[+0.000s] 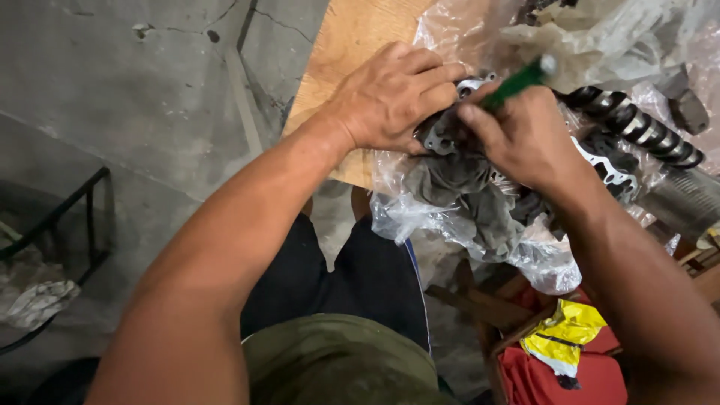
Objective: Cleaning an engine component by scraping residue with a tool and wiping it with a cloth on a workbench
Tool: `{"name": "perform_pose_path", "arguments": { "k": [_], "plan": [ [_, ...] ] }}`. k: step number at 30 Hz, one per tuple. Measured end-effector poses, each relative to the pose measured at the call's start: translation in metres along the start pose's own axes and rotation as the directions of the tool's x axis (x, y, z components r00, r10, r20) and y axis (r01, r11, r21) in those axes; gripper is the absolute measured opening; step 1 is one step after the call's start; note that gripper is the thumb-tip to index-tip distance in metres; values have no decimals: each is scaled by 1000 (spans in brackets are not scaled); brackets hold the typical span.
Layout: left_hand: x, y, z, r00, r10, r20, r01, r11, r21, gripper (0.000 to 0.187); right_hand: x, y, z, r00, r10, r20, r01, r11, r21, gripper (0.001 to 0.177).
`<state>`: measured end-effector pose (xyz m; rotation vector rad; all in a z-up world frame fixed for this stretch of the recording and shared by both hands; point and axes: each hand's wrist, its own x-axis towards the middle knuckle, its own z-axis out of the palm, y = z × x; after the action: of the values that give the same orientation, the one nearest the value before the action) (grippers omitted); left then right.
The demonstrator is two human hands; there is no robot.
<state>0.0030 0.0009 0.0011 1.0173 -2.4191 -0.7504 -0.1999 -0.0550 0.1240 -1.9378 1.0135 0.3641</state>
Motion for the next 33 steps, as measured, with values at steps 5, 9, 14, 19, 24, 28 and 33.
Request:
{"name": "perform_pose_path", "arguments": {
  "k": [5, 9, 14, 19, 24, 28, 33],
  "plan": [
    [2, 1, -2, 1000, -4, -3, 4, 1000, -17, 93, -6, 3, 23, 969, 207, -138, -114, 863, 492, 21],
    [5, 3, -7, 987, -61, 147, 67, 997, -36, 96, -21, -8, 61, 803, 489, -341, -66, 641, 765, 24],
    [5, 0, -1, 992, -23, 122, 19, 999, 38, 91, -30, -25, 83, 615, 638, -464, 75, 538, 840, 25],
    [3, 0, 1, 1000, -14, 28, 14, 1000, -1, 92, -32, 4, 32, 954, 105, -281, -8, 945, 328, 20],
    [1, -1, -3, 1000, 3, 30, -2, 1000, -18, 80, 6, -34, -20, 911, -191, 366, 320, 886, -335, 10],
    [9, 7, -18, 986, -73, 152, 80, 996, -41, 87, 8, -19, -13, 990, -56, 132, 66, 995, -76, 12],
    [3, 6, -7, 1000, -13, 18, 13, 1000, -24, 91, -30, -22, 58, 841, 434, -325, -29, 635, 772, 17]
  ]
}}
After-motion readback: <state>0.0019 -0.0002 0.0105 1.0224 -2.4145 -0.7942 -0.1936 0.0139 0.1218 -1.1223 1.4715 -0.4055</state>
